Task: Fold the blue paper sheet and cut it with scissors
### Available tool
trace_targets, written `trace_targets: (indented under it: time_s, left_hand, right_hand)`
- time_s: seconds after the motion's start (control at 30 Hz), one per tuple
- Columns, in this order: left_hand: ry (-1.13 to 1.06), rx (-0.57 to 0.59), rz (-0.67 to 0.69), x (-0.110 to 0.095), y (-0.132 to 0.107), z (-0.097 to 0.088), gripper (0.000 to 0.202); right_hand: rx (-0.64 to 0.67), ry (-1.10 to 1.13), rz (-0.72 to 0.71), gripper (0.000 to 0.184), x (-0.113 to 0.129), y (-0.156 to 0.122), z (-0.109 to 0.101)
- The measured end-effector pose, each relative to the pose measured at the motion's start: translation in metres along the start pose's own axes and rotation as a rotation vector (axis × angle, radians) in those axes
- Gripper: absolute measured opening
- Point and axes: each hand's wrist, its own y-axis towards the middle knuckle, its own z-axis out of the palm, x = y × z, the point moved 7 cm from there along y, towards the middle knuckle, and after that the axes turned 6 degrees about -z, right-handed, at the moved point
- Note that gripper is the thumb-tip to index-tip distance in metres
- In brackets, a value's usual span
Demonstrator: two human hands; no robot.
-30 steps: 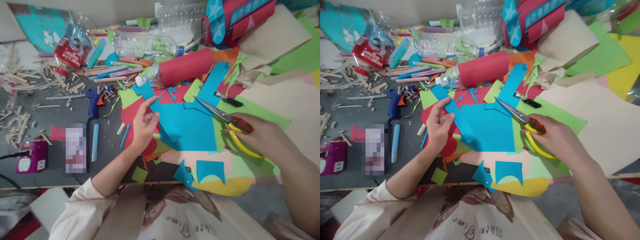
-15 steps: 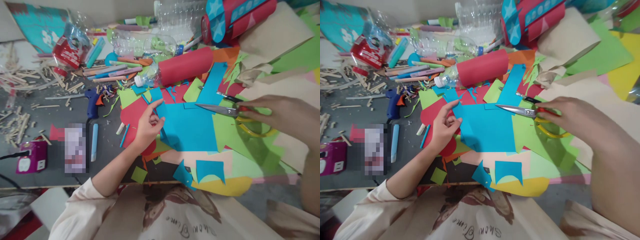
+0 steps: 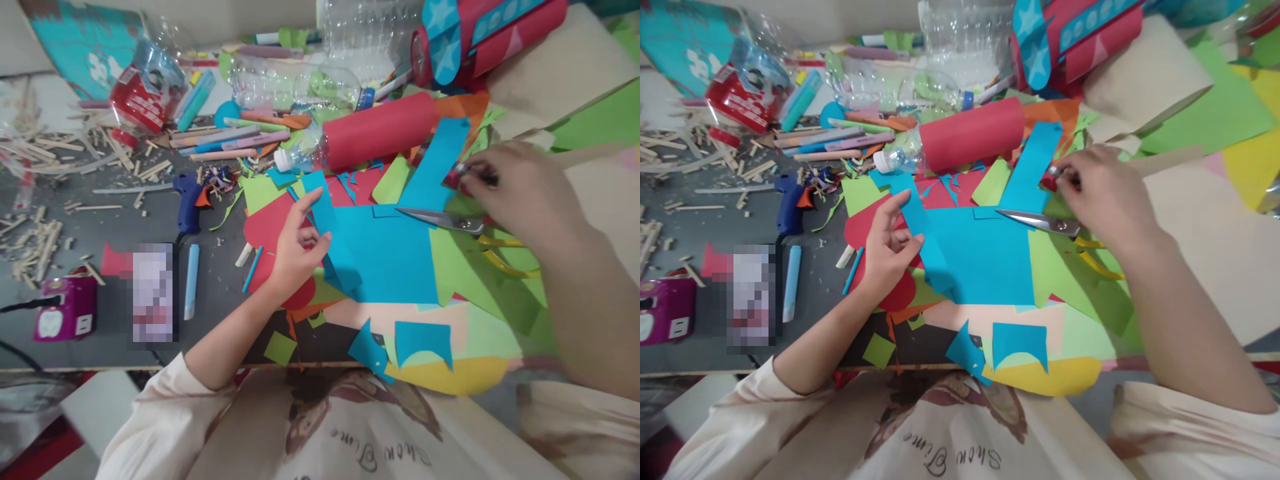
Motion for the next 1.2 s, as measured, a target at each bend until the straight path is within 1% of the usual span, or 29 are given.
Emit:
trace_targets:
  time_s: [0.07,0.13,0.17,0.2,0.23,0.27,0.3,0.33,0.37,0.4,0.43,0.47,0.5,0.53,0.57,0.63,0.67,0.73,0.83,0.93,1.0,1.1,1.2]
  left_hand:
    - [0.016,-0.034,0.006,0.000,0.001,-0.002,0.048]
    - [0.028,-0.051,0.005,0.000,0.001,-0.003,0.050]
    - [0.028,-0.052,0.004,-0.001,0.002,-0.003,0.051]
    - [0.024,-0.049,0.001,-0.001,0.002,-0.003,0.051]
    - [0.020,-0.044,-0.005,-0.001,0.002,-0.003,0.050]
    - [0.015,-0.037,-0.012,-0.001,0.001,-0.003,0.049]
    - [0.013,-0.029,-0.020,-0.001,0.001,-0.002,0.048]
    - [0.014,-0.020,-0.027,-0.001,0.001,-0.002,0.047]
    - [0.018,-0.010,-0.028,-0.001,0.001,-0.001,0.048]
    - [0.018,-0.001,-0.025,-0.001,0.001,0.000,0.049]
    - [0.014,0.009,-0.024,-0.001,0.000,0.001,0.052]
    - [0.003,0.020,-0.028,-0.001,0.000,0.002,0.056]
    - [-0.012,0.029,-0.038,0.000,0.000,0.004,0.061]
    - [-0.028,0.037,-0.050,0.000,0.000,0.005,0.067]
    - [-0.043,0.041,-0.063,0.001,0.000,0.006,0.071]
    - [-0.063,0.042,-0.087,0.001,0.000,0.006,0.076]
    - [-0.070,0.042,-0.097,0.000,0.000,0.006,0.077]
    - [-0.090,0.058,-0.121,-0.001,0.000,0.006,0.078]
    - [-0.121,0.108,-0.150,-0.003,0.000,0.009,0.077]
    - [-0.131,0.156,-0.182,-0.001,-0.001,0.012,0.076]
    - [-0.133,0.175,-0.211,0.003,-0.002,0.013,0.079]
    - [-0.157,0.188,-0.229,0.007,-0.001,0.014,0.075]
    - [-0.208,0.194,-0.227,0.007,0.001,0.013,0.060]
  right_hand:
    - [-0.162,0.028,0.124,0.022,-0.011,-0.003,-0.022]
    - [-0.336,0.117,0.222,0.025,-0.019,-0.011,-0.040]
    - [-0.396,0.187,0.244,0.026,-0.019,-0.016,-0.045]
    - [-0.425,0.265,0.235,0.025,-0.016,-0.020,-0.046]
    - [-0.417,0.333,0.198,0.023,-0.009,-0.022,-0.044]
    - [-0.355,0.413,0.152,0.020,0.000,-0.023,-0.037]
    - [-0.306,0.499,0.076,0.018,0.013,-0.024,-0.032]
    - [-0.253,0.535,0.004,0.017,0.026,-0.025,-0.026]
    - [-0.193,0.495,-0.059,0.016,0.040,-0.026,-0.021]
    - [-0.176,0.446,-0.090,0.016,0.050,-0.027,-0.017]
    - [-0.194,0.431,-0.095,0.020,0.059,-0.027,-0.016]
    - [-0.205,0.472,-0.096,0.024,0.067,-0.028,-0.013]
    - [-0.211,0.577,-0.083,0.028,0.075,-0.028,-0.009]
    - [-0.164,0.752,-0.074,0.030,0.084,-0.027,-0.001]
    - [-0.097,0.964,-0.061,0.033,0.095,-0.027,0.009]
    - [0.044,1.332,-0.038,0.028,0.119,-0.029,0.030]
    - [0.083,1.465,-0.024,0.027,0.129,-0.031,0.038]
    - [0.122,1.626,0.002,0.027,0.143,-0.032,0.050]
    - [0.182,1.710,0.012,0.027,0.149,-0.033,0.059]
    - [0.245,1.734,0.014,0.029,0.147,-0.031,0.061]
    - [0.260,1.734,0.014,0.029,0.145,-0.029,0.061]
    - [0.209,1.736,0.017,0.029,0.142,-0.027,0.061]
    - [0.059,1.736,0.044,0.031,0.132,-0.024,0.059]
